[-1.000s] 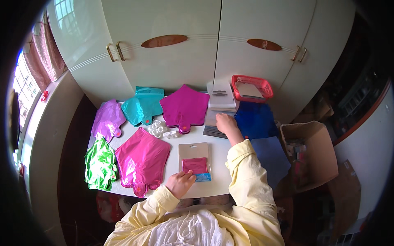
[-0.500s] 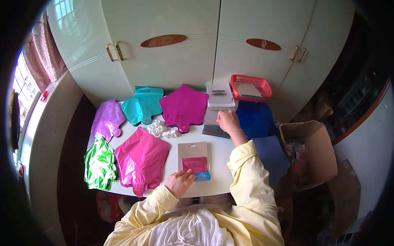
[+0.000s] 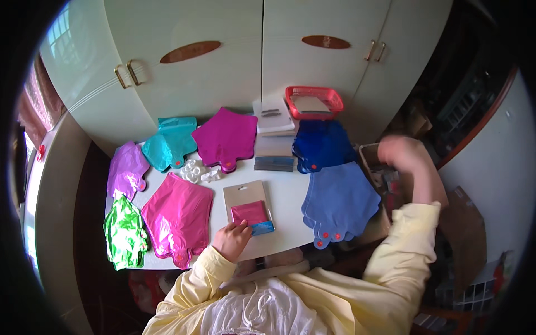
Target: Folding colorful star-shaped pouches and placing them into retail packaging bags.
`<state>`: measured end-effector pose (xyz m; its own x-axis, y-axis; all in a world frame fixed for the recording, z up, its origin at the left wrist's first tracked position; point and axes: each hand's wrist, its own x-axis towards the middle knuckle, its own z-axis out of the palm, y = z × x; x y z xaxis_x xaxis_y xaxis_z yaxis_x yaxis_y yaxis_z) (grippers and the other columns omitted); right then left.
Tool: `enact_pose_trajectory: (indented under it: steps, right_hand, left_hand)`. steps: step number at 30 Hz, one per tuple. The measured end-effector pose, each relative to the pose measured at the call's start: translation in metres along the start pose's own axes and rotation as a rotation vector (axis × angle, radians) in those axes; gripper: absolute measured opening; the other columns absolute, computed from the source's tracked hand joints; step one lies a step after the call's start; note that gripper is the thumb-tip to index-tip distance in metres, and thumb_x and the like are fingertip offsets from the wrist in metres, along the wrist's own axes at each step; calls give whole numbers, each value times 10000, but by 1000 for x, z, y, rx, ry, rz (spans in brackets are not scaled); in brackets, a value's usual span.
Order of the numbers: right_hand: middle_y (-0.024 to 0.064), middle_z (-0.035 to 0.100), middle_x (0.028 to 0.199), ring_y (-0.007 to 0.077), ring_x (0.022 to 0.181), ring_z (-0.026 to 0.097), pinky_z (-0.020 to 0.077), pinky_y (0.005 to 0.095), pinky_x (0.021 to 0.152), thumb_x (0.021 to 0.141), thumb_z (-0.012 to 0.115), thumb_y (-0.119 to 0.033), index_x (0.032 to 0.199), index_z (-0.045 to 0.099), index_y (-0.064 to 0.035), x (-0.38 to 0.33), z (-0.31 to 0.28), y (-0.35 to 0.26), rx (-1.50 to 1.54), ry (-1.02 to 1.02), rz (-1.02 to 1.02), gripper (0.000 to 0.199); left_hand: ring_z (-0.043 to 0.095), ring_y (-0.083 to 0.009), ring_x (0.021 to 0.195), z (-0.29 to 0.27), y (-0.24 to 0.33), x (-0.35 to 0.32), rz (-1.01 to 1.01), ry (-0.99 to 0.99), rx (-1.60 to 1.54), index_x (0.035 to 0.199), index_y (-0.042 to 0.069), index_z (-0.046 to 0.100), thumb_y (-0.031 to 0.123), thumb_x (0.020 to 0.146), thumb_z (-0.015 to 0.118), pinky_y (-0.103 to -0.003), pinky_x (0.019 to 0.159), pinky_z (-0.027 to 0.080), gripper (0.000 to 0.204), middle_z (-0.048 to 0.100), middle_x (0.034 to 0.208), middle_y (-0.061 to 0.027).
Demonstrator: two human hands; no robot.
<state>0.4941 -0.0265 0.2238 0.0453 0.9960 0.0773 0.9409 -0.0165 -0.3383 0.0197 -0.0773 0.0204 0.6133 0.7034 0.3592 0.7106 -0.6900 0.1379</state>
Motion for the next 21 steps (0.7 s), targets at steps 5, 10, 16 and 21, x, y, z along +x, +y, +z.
enact_pose_trajectory:
  steps: [5, 10, 16, 21]
  right_hand:
    - [149, 677, 869, 307, 798, 656, 502, 404, 688, 863, 555, -122, 912, 673, -30, -5, 30, -33, -271, 101, -74, 158]
    - [37, 644, 744, 90, 651, 576, 457, 248, 589, 892, 567, -104, 990, 664, -13, -5, 77, -84, 509, -21, -126, 165]
    - [28, 608, 834, 45, 630, 508, 432, 205, 568, 926, 509, -60, 1097, 572, -23, -18, 99, -127, 918, -274, -161, 186]
    - [29, 578, 869, 41, 664, 483, 417, 194, 611, 942, 479, -38, 1138, 535, -31, -20, 115, -149, 1057, -287, -289, 203]
  left_hand:
    - [635, -215, 773, 0, -2, -7, -38, 30, 29, 827, 89, 579, 140, 733, 595, -326, 624, 544, 108, 655, 1010, -110]
    - [641, -214, 787, 1, -4, -7, -23, -22, 10, 829, 93, 584, 137, 737, 588, -324, 622, 547, 101, 653, 1002, -114]
    - [640, -213, 804, -2, -3, -6, -8, -43, 22, 841, 93, 589, 135, 739, 586, -321, 610, 548, 110, 649, 988, -106]
    - [639, -212, 829, -5, -2, -5, -18, -55, 6, 848, 93, 591, 133, 741, 586, -320, 614, 549, 115, 651, 1006, -111]
